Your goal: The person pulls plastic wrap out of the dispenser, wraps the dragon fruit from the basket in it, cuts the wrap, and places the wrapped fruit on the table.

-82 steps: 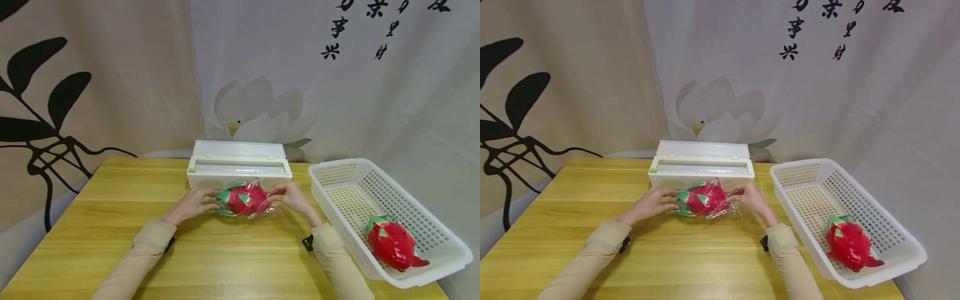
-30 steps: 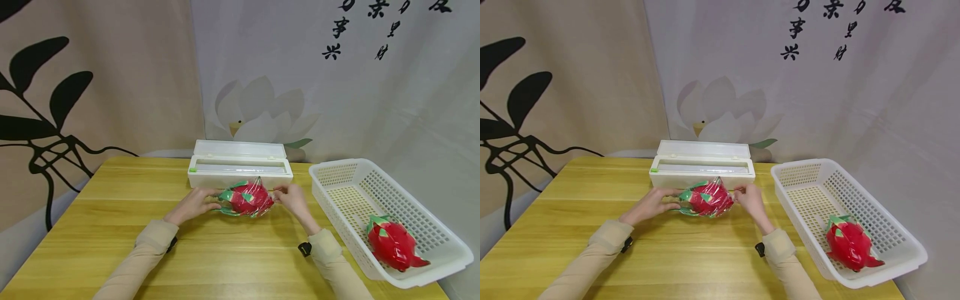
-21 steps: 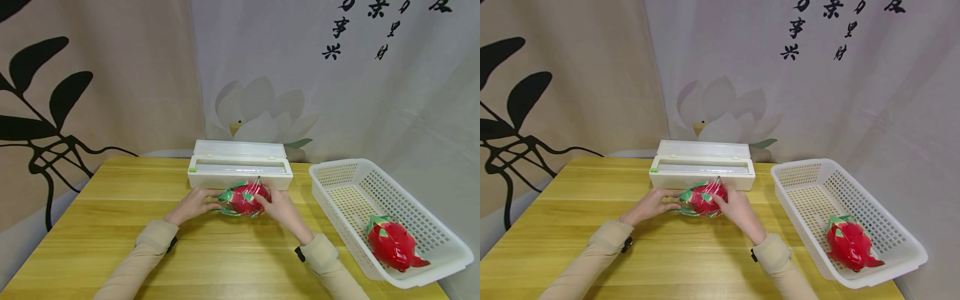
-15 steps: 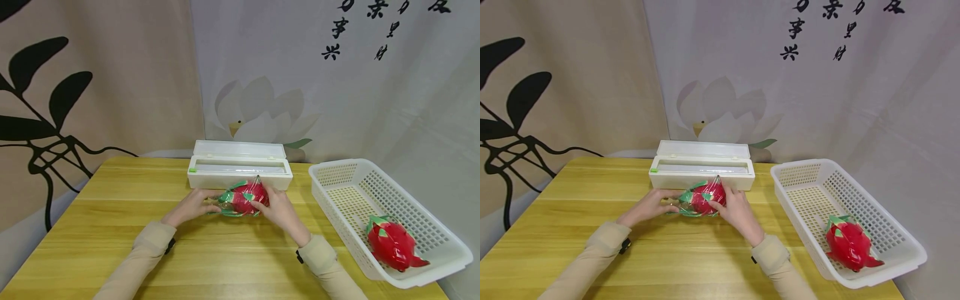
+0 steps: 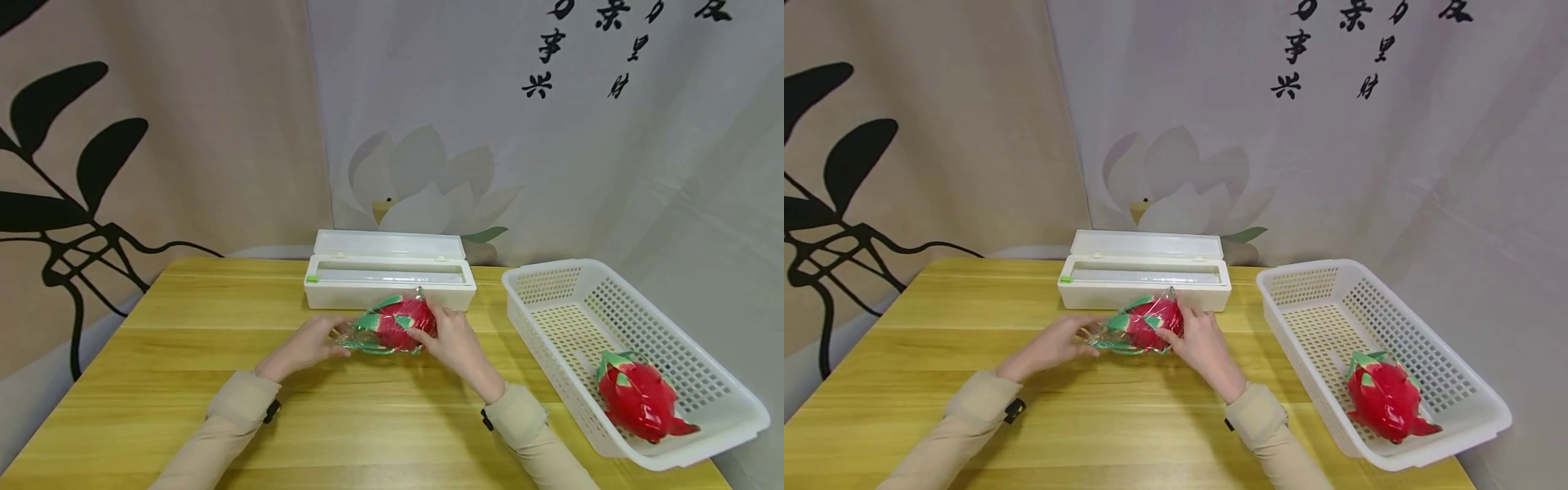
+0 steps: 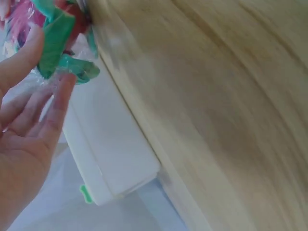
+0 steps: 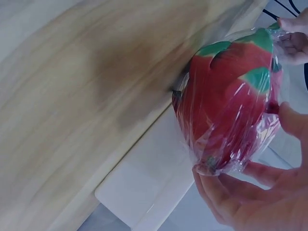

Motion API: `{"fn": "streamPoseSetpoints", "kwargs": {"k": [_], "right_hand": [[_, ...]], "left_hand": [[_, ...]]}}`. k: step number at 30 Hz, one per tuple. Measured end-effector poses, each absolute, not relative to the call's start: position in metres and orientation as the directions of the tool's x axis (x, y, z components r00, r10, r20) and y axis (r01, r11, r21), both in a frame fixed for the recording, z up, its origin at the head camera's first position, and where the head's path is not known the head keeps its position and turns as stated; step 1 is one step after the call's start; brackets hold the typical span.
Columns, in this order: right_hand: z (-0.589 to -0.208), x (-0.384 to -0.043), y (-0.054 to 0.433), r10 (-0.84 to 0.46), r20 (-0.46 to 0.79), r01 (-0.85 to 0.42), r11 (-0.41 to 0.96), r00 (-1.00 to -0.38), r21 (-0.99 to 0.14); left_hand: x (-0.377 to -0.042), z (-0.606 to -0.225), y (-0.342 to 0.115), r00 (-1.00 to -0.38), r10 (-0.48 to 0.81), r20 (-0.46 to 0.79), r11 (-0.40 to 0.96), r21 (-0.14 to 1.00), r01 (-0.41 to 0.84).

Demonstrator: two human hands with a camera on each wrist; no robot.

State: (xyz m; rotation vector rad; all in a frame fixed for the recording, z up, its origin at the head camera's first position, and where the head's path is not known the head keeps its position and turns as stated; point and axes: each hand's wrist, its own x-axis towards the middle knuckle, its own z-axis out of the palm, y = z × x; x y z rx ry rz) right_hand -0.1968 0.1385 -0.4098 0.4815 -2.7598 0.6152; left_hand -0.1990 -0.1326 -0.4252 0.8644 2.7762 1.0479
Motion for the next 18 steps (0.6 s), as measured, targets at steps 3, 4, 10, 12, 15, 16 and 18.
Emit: {"fn": "streamPoseSetpoints", "kwargs": {"k": [3,4,10,12,15,16,18], "right_hand": [[-0.41,-0.196,0.139,-0.278,0.314,-0.378,0.867,-0.908,-0.325],[-0.41,-0.196,0.14,-0.289,0.307,-0.384,0.868,-0.907,-0.316],[-0.411,-0.197,0.149,-0.378,0.261,-0.445,0.847,-0.888,-0.289],[-0.412,-0.199,0.152,-0.398,0.246,-0.46,0.836,-0.884,-0.3],[-0.411,-0.2,0.157,-0.423,0.232,-0.479,0.819,-0.876,-0.316],[-0.41,-0.2,0.158,-0.426,0.225,-0.48,0.815,-0.876,-0.326],[-0.408,-0.201,0.16,-0.43,0.213,-0.479,0.807,-0.878,-0.345]], "left_hand": [[-0.198,-0.428,-0.131,-0.828,0.534,0.17,0.619,0.589,0.519],[-0.197,-0.429,-0.13,-0.821,0.542,0.18,0.622,0.571,0.536],[-0.197,-0.432,-0.128,-0.782,0.578,0.232,0.609,0.515,0.603],[-0.197,-0.432,-0.128,-0.771,0.59,0.24,0.603,0.503,0.618],[-0.199,-0.432,-0.13,-0.757,0.607,0.241,0.592,0.498,0.634],[-0.199,-0.432,-0.131,-0.754,0.612,0.238,0.587,0.503,0.634],[-0.2,-0.431,-0.132,-0.755,0.615,0.225,0.573,0.531,0.625]]}}
